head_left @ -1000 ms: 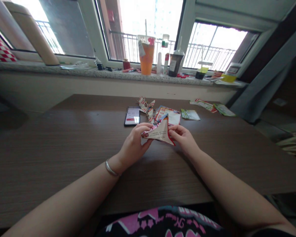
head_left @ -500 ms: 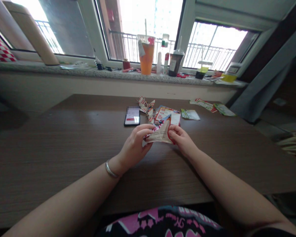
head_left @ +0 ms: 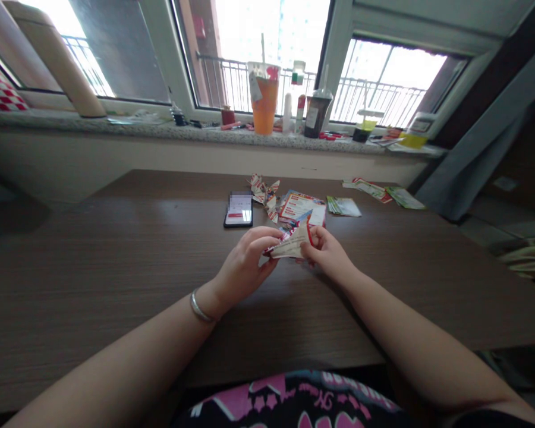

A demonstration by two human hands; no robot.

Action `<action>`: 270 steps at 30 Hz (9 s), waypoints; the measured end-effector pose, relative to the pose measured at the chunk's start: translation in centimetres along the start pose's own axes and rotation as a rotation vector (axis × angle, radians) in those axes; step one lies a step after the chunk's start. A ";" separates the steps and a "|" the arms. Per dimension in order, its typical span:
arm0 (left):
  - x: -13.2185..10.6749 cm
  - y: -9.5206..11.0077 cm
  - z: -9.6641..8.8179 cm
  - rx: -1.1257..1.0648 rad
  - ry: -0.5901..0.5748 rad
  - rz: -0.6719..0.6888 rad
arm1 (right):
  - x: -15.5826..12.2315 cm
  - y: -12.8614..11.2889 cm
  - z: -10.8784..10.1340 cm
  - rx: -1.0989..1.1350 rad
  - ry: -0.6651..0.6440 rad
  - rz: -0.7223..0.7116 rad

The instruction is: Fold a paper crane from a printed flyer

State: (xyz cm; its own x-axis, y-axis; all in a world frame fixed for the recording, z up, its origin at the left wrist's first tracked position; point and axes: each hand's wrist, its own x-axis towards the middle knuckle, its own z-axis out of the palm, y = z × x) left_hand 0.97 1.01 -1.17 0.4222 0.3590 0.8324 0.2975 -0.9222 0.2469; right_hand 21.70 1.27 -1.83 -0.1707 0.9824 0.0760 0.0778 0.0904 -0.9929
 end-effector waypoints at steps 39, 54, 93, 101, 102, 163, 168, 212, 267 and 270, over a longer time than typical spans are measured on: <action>-0.1 0.5 1.2 -0.201 0.279 -0.349 | -0.5 -0.8 -0.7 0.139 0.151 -0.207; -0.5 0.0 0.6 0.000 0.173 -0.136 | 0.0 -0.2 -0.6 0.118 0.150 -0.190; -0.8 -0.6 0.9 0.065 0.249 -0.184 | 0.8 0.3 -0.8 0.483 0.192 0.070; -0.7 -0.1 0.7 -0.089 0.187 -0.439 | 0.6 0.4 -0.6 0.405 0.174 0.105; -0.7 -0.2 0.7 -0.123 0.193 -0.488 | 0.6 0.5 -0.6 0.380 0.174 0.101; -0.5 -0.8 -0.9 0.056 -0.801 -0.293 | 0.5 1.0 -2.7 -1.124 -0.186 -0.391; -0.2 -0.9 -0.8 0.040 -0.786 -0.319 | 0.3 0.4 -2.5 -1.198 -0.245 -0.441; -0.8 -2.0 -0.4 0.260 -0.538 -0.310 | -0.1 -0.3 -2.3 -0.957 -0.064 -0.562; -1.4 -2.2 -0.1 0.364 -0.650 -0.219 | -1.6 -2.2 -2.1 -1.161 -0.511 -0.318; -1.1 -2.3 -0.2 0.294 -0.655 -0.166 | -1.7 -2.3 -2.3 -1.176 -0.498 -0.298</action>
State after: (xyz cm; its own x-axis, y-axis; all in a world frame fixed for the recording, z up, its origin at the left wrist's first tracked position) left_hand -0.32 2.74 -2.60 0.7489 0.5877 0.3061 0.5807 -0.8046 0.1242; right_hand 24.08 -0.18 0.55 -0.6528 0.7573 -0.0164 0.7358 0.6288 -0.2512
